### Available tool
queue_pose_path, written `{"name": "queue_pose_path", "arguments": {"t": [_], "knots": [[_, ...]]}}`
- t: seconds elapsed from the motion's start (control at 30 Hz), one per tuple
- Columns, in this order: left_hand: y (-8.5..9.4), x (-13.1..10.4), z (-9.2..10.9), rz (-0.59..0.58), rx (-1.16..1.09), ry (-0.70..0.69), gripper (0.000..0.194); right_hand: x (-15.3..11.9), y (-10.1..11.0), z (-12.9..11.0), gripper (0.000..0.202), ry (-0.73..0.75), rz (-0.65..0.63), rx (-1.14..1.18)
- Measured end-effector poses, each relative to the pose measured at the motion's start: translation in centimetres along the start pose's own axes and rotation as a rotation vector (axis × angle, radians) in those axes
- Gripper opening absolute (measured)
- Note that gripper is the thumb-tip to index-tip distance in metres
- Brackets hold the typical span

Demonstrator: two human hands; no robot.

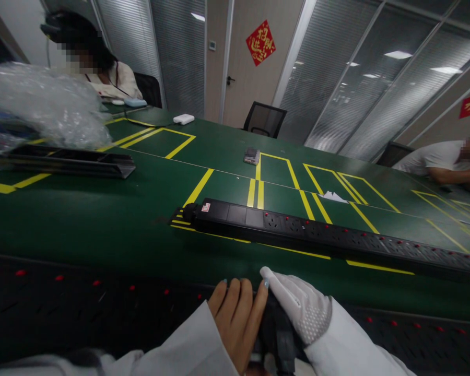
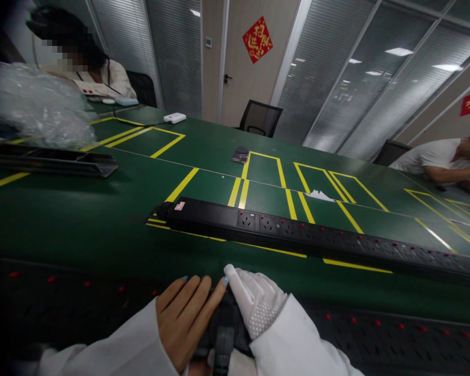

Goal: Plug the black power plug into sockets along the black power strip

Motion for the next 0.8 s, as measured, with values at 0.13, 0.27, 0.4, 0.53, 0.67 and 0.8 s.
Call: {"name": "queue_pose_path", "arguments": {"t": [0.13,0.27,0.4,0.53,0.67,0.8], "knots": [[0.08,0.19,-0.01,-0.050,-0.003,0.017,0.062,-0.06,-0.03,0.18,0.034,-0.009,-0.036,-0.015],[0.20,0.36,-0.03,-0.091,-0.010,0.025,0.067,-0.13,-0.20,0.22,0.035,-0.024,-0.046,-0.002],[0.22,0.50,0.03,-0.139,0.007,0.023,0.068,-0.11,-0.37,0.13,0.035,-0.022,-0.036,0.002],[0.28,0.58,0.05,-0.145,-0.004,0.045,0.066,-0.03,-0.18,0.04,0.034,-0.029,0.044,0.022],[0.57,0.68,0.07,-0.109,-0.012,0.060,0.058,-0.22,-0.13,-0.02,0.033,-0.047,0.136,0.049],[0.59,0.69,0.09,-0.103,-0.004,0.049,0.058,-0.41,-0.22,0.00,0.032,-0.068,0.175,0.033]]}}
Point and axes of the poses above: each hand's wrist, its own x-axis towards the middle knuckle, its own y-axis out of the back of the hand, z = x × y, the point moved 8 cm from there along x, towards the middle knuckle, and after that the axes turned 10 degrees about -x, right-handed, at the moved point
